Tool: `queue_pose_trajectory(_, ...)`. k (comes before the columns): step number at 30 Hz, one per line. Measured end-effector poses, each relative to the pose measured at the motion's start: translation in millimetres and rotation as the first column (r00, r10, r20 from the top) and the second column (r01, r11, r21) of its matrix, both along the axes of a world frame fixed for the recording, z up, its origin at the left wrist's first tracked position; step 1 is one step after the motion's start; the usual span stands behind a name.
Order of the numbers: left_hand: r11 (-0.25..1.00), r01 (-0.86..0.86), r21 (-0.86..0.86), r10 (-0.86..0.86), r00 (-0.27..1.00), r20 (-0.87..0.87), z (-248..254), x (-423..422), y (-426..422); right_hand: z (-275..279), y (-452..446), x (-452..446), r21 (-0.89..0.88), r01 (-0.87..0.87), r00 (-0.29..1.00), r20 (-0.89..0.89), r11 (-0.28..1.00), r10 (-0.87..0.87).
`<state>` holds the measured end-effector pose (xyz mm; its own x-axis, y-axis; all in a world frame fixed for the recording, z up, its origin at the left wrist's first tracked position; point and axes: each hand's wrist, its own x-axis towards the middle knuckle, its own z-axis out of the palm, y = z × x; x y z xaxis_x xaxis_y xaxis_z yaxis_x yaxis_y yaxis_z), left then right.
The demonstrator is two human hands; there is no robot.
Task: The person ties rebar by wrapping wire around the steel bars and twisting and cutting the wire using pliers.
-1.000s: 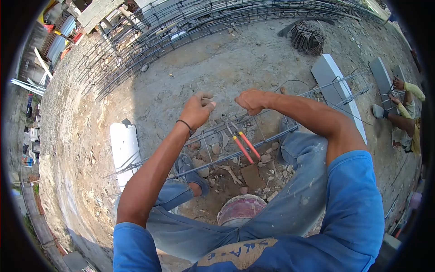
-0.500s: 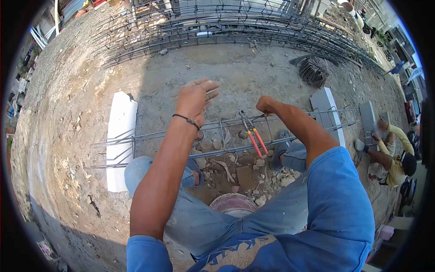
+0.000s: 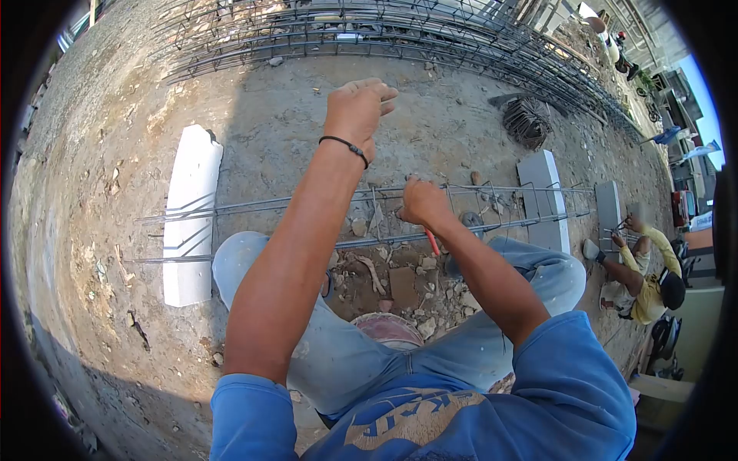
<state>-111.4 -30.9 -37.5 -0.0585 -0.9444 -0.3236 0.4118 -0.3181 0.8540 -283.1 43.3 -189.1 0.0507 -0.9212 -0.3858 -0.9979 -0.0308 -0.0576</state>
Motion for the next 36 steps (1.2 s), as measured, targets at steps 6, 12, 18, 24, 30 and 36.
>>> queue_pose_trajectory(6,0.995,0.086,-0.046,-0.08,0.99,0.119,-24.6,-34.6,1.3,-50.9,48.6,-14.4,-0.162,0.029,0.999,0.022,0.986,-0.026)
queue_pose_trajectory(12,0.91,0.403,-0.099,-0.324,0.839,0.436,-75.6,-91.1,2.5,-57.2,28.8,-40.3,-0.113,0.1,0.978,0.193,0.988,-0.077)
queue_pose_trajectory(18,0.872,0.418,-0.255,-0.183,0.761,0.622,-70.8,-107.9,-13.1,-37.9,44.5,-52.8,-0.142,0.278,0.947,0.204,0.95,-0.247)
queue_pose_trajectory(24,0.939,0.337,-0.061,-0.285,0.868,0.406,-72.7,-121.5,-11.2,-52.8,57.0,-59.8,-0.095,0.267,0.942,0.235,0.959,-0.239)
queue_pose_trajectory(30,0.975,-0.059,-0.214,0.161,0.853,0.496,-114.5,-133.0,-36.0,24.5,23.3,-90.3,0.854,0.278,-0.508,0.52,0.44,-0.687)
queue_pose_trajectory(36,0.792,0.601,-0.109,-0.141,0.353,0.925,-172.5,-166.0,5.7,239.4,43.9,-186.0,0.619,0.211,-0.702,0.634,0.756,-0.323)
